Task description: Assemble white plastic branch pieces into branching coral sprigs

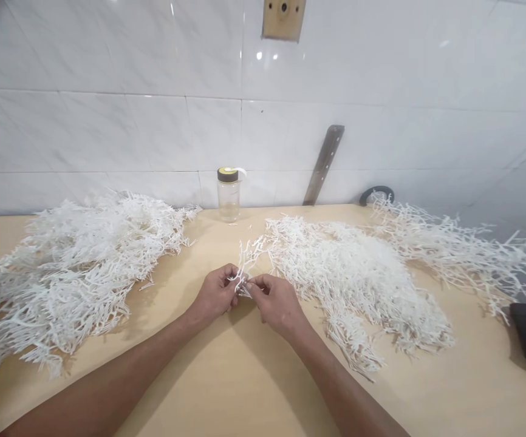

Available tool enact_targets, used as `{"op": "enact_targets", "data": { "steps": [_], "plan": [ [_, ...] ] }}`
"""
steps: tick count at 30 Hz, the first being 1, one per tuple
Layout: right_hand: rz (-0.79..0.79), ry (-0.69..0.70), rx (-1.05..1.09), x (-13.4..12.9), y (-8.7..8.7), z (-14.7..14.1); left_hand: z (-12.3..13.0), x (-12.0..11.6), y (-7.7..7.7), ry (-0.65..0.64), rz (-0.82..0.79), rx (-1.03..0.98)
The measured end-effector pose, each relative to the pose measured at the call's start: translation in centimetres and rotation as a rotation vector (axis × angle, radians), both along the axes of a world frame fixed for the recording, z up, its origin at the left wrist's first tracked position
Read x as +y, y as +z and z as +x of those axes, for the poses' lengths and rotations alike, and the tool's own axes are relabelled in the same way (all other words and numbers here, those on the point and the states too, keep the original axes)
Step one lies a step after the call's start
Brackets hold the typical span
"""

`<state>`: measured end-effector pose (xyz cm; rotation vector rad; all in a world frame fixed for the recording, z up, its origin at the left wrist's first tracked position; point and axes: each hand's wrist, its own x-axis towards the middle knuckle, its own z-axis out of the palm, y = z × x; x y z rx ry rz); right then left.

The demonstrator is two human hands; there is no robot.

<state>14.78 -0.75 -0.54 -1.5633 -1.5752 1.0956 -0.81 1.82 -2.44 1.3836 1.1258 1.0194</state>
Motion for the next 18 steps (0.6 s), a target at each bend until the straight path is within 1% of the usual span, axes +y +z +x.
{"op": "enact_targets", "data": {
  "steps": [2, 5, 9, 13, 18],
  "plan": [
    [-0.041, 0.01, 0.054, 0.1, -0.3, 0.0, 0.0, 0.0, -0.1, 0.012, 0.031, 0.002],
    [-0.103, 0.02, 0.167, 0.3, -1.0, 0.2, -0.1, -0.2, 0.1, 0.01, 0.073, 0.017],
    [-0.136, 0.04, 0.271, 0.7, -1.6, 0.5, -0.2, -0.5, 0.7, 0.001, 0.03, 0.027],
    [-0.155, 0.026, 0.28, 0.8, -1.5, 0.5, -0.1, -0.6, 1.0, 0.013, -0.023, 0.032],
    [-0.165, 0.052, 0.283, 0.5, -1.0, 0.2, 0.0, -0.6, 1.0, 0.017, -0.018, 0.013]
  ]
}}
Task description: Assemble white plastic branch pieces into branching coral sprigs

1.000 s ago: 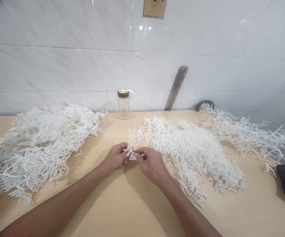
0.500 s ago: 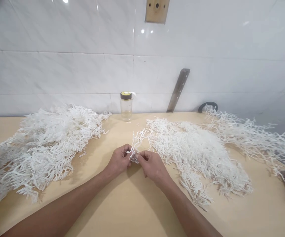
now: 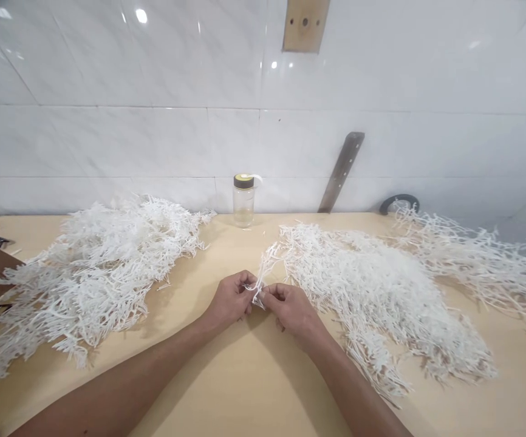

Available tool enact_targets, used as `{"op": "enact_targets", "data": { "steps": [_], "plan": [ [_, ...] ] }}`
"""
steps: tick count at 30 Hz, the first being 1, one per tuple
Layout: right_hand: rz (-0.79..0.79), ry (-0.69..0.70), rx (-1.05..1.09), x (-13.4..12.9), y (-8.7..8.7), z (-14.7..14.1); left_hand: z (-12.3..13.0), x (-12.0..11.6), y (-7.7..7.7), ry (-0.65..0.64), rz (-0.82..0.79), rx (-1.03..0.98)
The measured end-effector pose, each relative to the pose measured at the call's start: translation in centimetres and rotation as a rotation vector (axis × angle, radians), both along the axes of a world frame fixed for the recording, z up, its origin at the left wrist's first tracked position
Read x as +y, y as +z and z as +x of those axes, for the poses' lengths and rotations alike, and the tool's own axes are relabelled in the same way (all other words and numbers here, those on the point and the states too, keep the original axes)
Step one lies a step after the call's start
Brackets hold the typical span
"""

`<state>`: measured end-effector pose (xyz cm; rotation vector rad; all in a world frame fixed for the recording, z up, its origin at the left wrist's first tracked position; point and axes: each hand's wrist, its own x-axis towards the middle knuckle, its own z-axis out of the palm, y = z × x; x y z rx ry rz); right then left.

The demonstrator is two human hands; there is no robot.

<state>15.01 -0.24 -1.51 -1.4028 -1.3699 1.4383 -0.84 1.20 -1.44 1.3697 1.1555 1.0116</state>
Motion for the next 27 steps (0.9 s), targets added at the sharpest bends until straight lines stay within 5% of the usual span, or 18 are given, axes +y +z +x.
{"op": "enact_targets", "data": {
  "steps": [11, 27],
  "plan": [
    [0.063, 0.018, 0.004, 0.0, -0.1, 0.3, -1.2, 1.2, 0.3, -0.246, -0.137, -0.052],
    [0.018, 0.06, 0.015, -0.2, 1.0, 0.1, -0.9, 0.9, 0.9, -0.273, -0.121, -0.142]
  ]
}}
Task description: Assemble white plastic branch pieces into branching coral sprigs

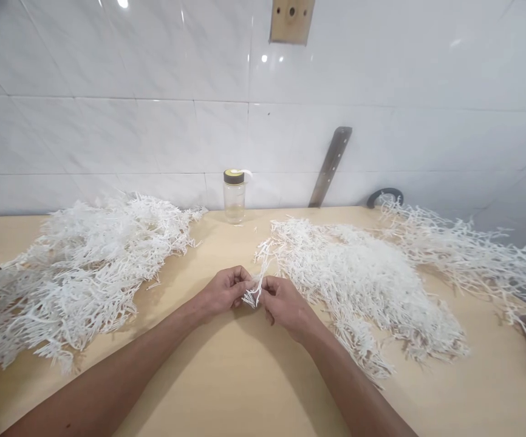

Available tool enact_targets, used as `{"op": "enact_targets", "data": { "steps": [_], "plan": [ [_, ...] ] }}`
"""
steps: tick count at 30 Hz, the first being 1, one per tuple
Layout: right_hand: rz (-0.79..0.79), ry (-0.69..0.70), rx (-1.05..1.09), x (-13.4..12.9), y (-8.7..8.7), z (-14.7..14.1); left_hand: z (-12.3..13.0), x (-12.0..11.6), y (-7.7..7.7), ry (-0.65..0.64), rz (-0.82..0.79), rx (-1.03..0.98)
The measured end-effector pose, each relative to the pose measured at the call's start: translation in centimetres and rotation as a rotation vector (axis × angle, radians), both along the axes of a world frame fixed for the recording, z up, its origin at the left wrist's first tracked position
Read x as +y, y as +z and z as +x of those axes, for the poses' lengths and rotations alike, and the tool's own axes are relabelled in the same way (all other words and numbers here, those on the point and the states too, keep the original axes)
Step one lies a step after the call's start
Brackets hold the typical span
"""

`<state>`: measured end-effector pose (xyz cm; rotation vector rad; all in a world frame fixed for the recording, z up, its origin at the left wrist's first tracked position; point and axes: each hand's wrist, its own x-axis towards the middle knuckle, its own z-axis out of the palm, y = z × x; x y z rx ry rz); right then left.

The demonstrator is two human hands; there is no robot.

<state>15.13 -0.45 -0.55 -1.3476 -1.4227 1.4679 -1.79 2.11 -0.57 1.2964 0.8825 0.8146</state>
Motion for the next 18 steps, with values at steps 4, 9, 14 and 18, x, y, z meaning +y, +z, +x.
{"op": "enact_targets", "data": {
  "steps": [4, 9, 14, 18],
  "plan": [
    [-0.011, -0.007, -0.027, 0.1, -0.1, -0.1, 0.1, 0.0, -0.5, -0.005, 0.011, 0.006],
    [0.162, -0.014, -0.329, 0.0, -0.3, -0.2, 0.4, -0.1, -1.4, 0.054, 0.124, 0.055],
    [0.519, -0.081, -0.819, -0.7, 0.3, -1.5, 0.6, -0.5, -1.2, 0.115, 0.247, 0.209],
    [0.51, -0.097, -0.839, -0.8, 0.7, -2.0, 0.6, -0.8, -0.7, 0.149, 0.302, 0.234]
  ]
}}
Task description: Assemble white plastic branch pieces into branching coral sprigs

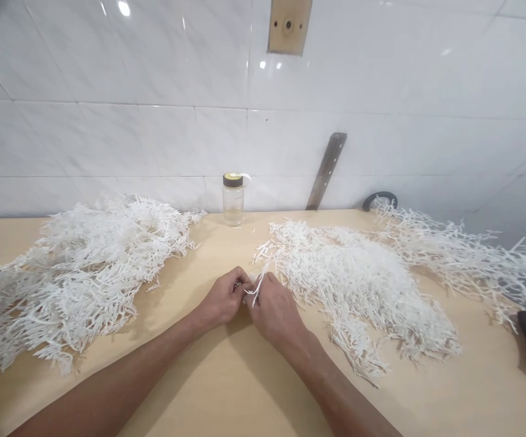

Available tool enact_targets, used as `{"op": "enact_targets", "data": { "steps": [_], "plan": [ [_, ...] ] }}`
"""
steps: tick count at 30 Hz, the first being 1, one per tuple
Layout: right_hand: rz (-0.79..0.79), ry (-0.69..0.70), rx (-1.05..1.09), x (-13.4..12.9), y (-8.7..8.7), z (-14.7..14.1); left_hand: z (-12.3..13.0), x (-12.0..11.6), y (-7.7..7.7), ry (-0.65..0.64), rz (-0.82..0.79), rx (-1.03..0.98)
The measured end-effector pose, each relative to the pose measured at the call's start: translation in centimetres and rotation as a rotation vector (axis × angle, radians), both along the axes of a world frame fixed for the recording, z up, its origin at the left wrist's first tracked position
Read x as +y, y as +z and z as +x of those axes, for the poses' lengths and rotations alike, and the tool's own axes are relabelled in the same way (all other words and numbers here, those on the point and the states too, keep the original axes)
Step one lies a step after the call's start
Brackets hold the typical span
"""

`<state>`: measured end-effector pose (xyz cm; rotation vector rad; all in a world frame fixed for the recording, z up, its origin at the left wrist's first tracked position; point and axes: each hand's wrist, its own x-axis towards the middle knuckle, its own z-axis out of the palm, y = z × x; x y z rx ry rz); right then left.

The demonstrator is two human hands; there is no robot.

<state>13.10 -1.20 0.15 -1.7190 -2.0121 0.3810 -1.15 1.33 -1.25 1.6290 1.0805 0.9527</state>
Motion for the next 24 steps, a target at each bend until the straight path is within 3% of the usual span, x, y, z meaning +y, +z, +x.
{"op": "enact_targets", "data": {
  "steps": [4, 9, 12, 17, 21, 24],
  "plan": [
    [-0.06, -0.174, 0.114, 0.7, 0.3, 1.9, -0.4, 0.5, 0.1, 0.03, 0.008, -0.069],
    [0.129, -0.367, 0.086, 1.8, 0.8, 5.7, -1.0, 1.5, -0.2, 0.012, -0.255, -0.209],
    [0.209, -0.413, 0.05, 2.1, 0.9, 6.8, -1.1, 1.7, -0.2, -0.012, -0.322, -0.247],
    [0.282, -0.253, 0.064, 1.3, 0.8, 5.3, -0.9, 1.5, -0.2, 0.005, -0.298, -0.247],
    [0.031, -0.046, 0.192, 0.3, 0.7, 2.8, -0.5, 1.2, -0.2, 0.05, -0.23, -0.218],
    [-0.09, 0.0, 0.243, 0.0, 0.5, 1.6, -0.2, 0.9, -0.4, 0.073, -0.159, -0.176]
  ]
}}
